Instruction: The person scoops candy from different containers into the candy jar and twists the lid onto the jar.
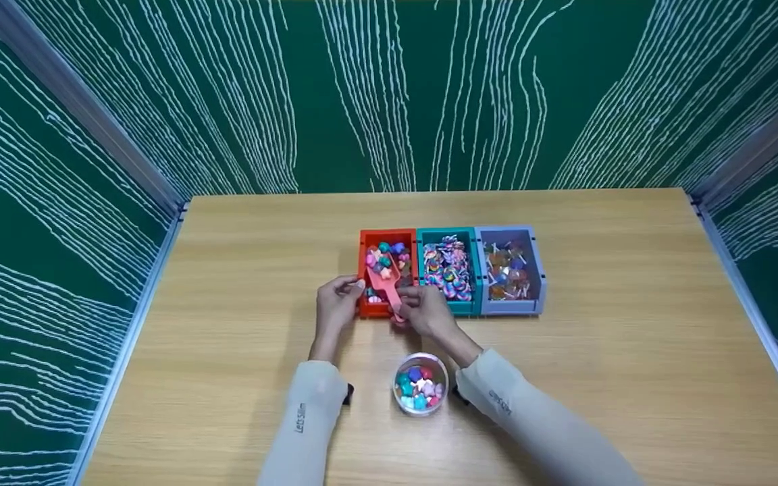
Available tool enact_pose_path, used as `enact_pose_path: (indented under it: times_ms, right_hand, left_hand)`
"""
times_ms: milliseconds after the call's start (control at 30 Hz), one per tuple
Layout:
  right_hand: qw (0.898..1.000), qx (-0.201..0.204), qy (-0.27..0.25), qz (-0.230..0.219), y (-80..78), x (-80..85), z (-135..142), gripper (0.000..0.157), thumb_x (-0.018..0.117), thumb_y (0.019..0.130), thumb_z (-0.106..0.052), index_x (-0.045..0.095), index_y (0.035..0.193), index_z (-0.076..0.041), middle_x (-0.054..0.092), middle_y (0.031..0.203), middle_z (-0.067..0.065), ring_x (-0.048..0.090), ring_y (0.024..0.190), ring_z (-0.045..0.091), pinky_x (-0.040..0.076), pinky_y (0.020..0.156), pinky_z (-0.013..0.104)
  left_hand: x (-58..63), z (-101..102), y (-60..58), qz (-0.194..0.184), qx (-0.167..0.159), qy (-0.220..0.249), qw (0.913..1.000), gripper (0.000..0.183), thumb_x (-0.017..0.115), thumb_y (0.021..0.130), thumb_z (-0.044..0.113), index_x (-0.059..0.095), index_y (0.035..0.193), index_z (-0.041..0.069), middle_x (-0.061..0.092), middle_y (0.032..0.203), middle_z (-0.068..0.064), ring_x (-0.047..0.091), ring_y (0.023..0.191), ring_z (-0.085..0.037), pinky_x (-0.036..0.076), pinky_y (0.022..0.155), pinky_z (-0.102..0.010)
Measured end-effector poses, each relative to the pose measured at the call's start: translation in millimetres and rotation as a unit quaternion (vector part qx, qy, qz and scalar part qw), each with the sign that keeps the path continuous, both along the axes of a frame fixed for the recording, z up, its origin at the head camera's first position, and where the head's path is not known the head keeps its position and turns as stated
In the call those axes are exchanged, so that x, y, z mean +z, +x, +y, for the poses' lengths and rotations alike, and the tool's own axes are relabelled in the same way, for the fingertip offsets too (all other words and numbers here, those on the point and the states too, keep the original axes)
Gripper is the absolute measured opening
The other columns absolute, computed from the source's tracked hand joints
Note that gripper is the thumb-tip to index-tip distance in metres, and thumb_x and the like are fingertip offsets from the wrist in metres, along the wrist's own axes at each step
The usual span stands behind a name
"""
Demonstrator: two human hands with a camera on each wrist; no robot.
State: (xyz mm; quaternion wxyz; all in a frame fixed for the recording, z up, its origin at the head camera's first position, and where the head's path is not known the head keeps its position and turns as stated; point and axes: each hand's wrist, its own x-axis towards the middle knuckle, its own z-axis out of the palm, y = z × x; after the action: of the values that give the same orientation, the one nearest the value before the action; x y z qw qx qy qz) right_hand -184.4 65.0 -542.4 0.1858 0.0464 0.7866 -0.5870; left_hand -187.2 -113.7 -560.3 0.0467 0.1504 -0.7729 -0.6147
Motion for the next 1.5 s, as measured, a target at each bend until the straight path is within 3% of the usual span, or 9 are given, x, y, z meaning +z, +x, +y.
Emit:
enact_pose_path:
  times_ms: [433, 700, 867, 1200, 1500]
  right_hand:
    - [1.0, -0.016, 0.002, 0.006, -1.5, 0.5, 0, 0.037, 0.068, 0.098, 0.009, 0.071, 0.134, 0.001, 0.077, 0.115, 0.018, 0.077, 0.082, 0.021, 0.063, 0.076, 0.028]
    - [0.998, -0.037, -0.042, -0.004, 1.4, -2.0, 1, 0.037, 0.067, 0.097, 0.011, 0.069, 0.134, 0.005, 0.077, 0.114, 0.022, 0.078, 0.083, 0.022, 0.063, 0.073, 0.028]
    - [0.995, -0.053, -0.08, -0.035, 3.1, -2.4, 2, 0.039, 0.066, 0.098, 0.01, 0.066, 0.137, 0.006, 0.076, 0.114, 0.024, 0.078, 0.082, 0.023, 0.063, 0.072, 0.029]
    - [0.986, -0.076, -0.123, -0.077, 8.3, -0.6, 10, 0.04, 0.064, 0.099, 0.01, 0.067, 0.139, 0.001, 0.078, 0.113, 0.02, 0.079, 0.09, 0.029, 0.063, 0.084, 0.037]
    - [0.973, -0.101, -0.186, -0.097, 10.9, -4.0, 13, 0.043, 0.063, 0.1, 0.01, 0.064, 0.142, 0.002, 0.075, 0.121, 0.023, 0.079, 0.095, 0.029, 0.063, 0.086, 0.037]
  left_hand:
    - [0.7, 0, -1.7, -0.014, -0.002, -0.01, 0.9999, 0.018, 0.071, 0.098, 0.005, 0.078, 0.112, -0.004, 0.072, 0.093, -0.012, 0.061, 0.083, -0.017, 0.051, 0.059, -0.021]
    - [-0.5, 1, -0.2, 0.01, 0.001, 0.003, 0.9999, 0.017, 0.072, 0.096, 0.002, 0.077, 0.109, -0.008, 0.071, 0.084, -0.009, 0.059, 0.075, -0.011, 0.049, 0.056, -0.019]
    - [-1.3, 1, 0.6, 0.009, 0.002, 0.008, 0.9999, 0.018, 0.072, 0.096, 0.002, 0.077, 0.109, -0.008, 0.069, 0.081, -0.006, 0.057, 0.072, -0.009, 0.049, 0.055, -0.018]
    - [-1.6, 1, 0.4, 0.007, 0.0, 0.003, 1.0, 0.019, 0.072, 0.096, 0.003, 0.077, 0.111, -0.007, 0.073, 0.088, -0.011, 0.059, 0.076, -0.01, 0.05, 0.054, -0.019]
    - [-0.2, 2, 0.7, 0.009, 0.006, 0.018, 0.9998, 0.017, 0.072, 0.096, 0.001, 0.077, 0.109, -0.008, 0.07, 0.083, -0.006, 0.057, 0.075, -0.01, 0.048, 0.054, -0.019]
